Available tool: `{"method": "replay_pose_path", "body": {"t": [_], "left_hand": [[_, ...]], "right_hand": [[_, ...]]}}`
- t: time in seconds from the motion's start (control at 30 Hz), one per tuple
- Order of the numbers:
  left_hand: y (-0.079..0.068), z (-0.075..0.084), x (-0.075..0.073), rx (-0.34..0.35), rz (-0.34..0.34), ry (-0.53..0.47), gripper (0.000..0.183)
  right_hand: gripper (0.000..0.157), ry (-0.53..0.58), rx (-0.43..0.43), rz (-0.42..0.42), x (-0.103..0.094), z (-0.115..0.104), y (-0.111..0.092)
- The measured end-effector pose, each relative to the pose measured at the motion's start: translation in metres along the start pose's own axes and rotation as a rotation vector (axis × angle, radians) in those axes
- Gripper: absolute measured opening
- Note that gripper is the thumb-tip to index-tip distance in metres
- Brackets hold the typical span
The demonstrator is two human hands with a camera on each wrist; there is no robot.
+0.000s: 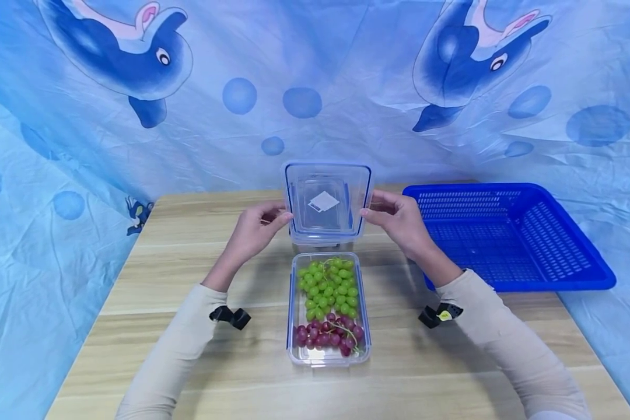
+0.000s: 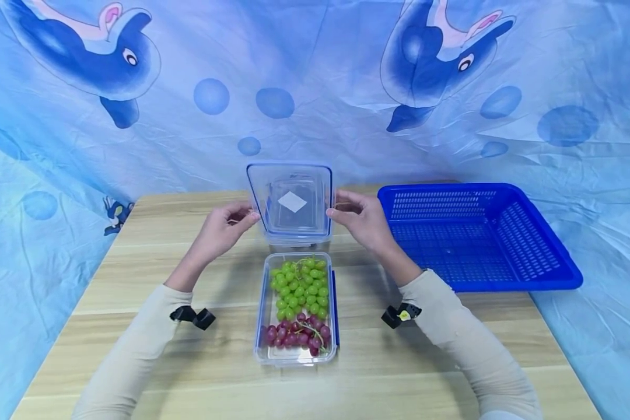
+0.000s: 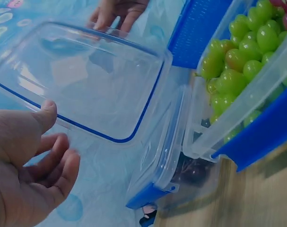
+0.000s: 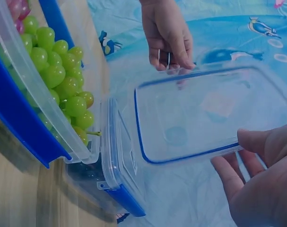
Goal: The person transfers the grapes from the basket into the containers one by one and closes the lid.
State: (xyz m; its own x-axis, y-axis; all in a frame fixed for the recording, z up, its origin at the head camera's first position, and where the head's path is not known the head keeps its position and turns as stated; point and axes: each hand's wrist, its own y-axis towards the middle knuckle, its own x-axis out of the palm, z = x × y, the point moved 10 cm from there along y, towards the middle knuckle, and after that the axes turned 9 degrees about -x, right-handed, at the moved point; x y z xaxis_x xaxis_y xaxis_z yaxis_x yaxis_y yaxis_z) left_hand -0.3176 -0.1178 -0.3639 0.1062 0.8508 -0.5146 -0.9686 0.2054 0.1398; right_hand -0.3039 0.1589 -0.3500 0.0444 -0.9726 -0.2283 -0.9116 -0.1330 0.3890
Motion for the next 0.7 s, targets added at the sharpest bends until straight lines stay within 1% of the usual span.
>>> {"method": "replay_pose_path", "body": {"t": [0.03, 0.07, 0.1, 0.17, 0.23, 0.27, 0.3, 0.33, 0.37, 0.43, 0.5, 0.57, 0.63, 0.7], "left_hand": [[-0.001, -0.001, 0.002, 0.003, -0.023, 0.003, 0.034], [-0.003, -0.001, 0.005, 0.001, -0.059, -0.027, 0.032], [-0.006, -0.002, 0.009, -0.011, -0.103, -0.083, 0.031], [-0.013, -0.006, 0.016, -0.056, -0.191, -0.240, 0.030], [-0.020, -0.010, 0.021, -0.123, -0.250, -0.421, 0.033], [-0.024, -0.012, 0.022, -0.156, -0.268, -0.510, 0.036], [-0.028, -0.013, 0.024, -0.185, -0.279, -0.576, 0.039], [-0.031, -0.014, 0.024, -0.202, -0.283, -0.616, 0.042], [-0.034, -0.015, 0.025, -0.218, -0.283, -0.639, 0.046], [-0.039, -0.014, 0.027, -0.231, -0.289, -0.636, 0.053], [-0.042, -0.015, 0.028, -0.238, -0.288, -0.585, 0.063], [-0.044, -0.014, 0.028, -0.238, -0.287, -0.550, 0.068], [-0.046, -0.014, 0.028, -0.233, -0.289, -0.524, 0.071], [-0.047, -0.015, 0.028, -0.229, -0.286, -0.505, 0.074]], "right_hand": [[0.036, -0.015, -0.018, 0.004, 0.000, -0.002, -0.001], [0.035, -0.021, -0.036, 0.004, 0.000, -0.004, -0.002], [0.033, -0.021, -0.050, 0.006, 0.000, -0.006, -0.003], [0.029, -0.005, -0.069, 0.015, 0.000, -0.009, -0.007], [0.025, 0.027, -0.071, 0.025, -0.001, -0.010, -0.013], [0.023, 0.050, -0.068, 0.029, -0.001, -0.011, -0.017], [0.022, 0.067, -0.065, 0.031, 0.000, -0.011, -0.020], [0.021, 0.083, -0.058, 0.028, 0.000, -0.012, -0.024], [0.022, 0.101, -0.043, 0.023, 0.001, -0.011, -0.028], [0.028, 0.125, 0.001, 0.011, 0.003, -0.009, -0.035], [0.038, 0.142, 0.055, -0.014, 0.006, -0.006, -0.042], [0.049, 0.162, 0.108, -0.044, 0.009, -0.002, -0.047], [0.056, 0.149, 0.138, -0.081, 0.010, 0.002, -0.051], [0.061, 0.152, 0.148, -0.122, 0.011, 0.003, -0.055]]}}
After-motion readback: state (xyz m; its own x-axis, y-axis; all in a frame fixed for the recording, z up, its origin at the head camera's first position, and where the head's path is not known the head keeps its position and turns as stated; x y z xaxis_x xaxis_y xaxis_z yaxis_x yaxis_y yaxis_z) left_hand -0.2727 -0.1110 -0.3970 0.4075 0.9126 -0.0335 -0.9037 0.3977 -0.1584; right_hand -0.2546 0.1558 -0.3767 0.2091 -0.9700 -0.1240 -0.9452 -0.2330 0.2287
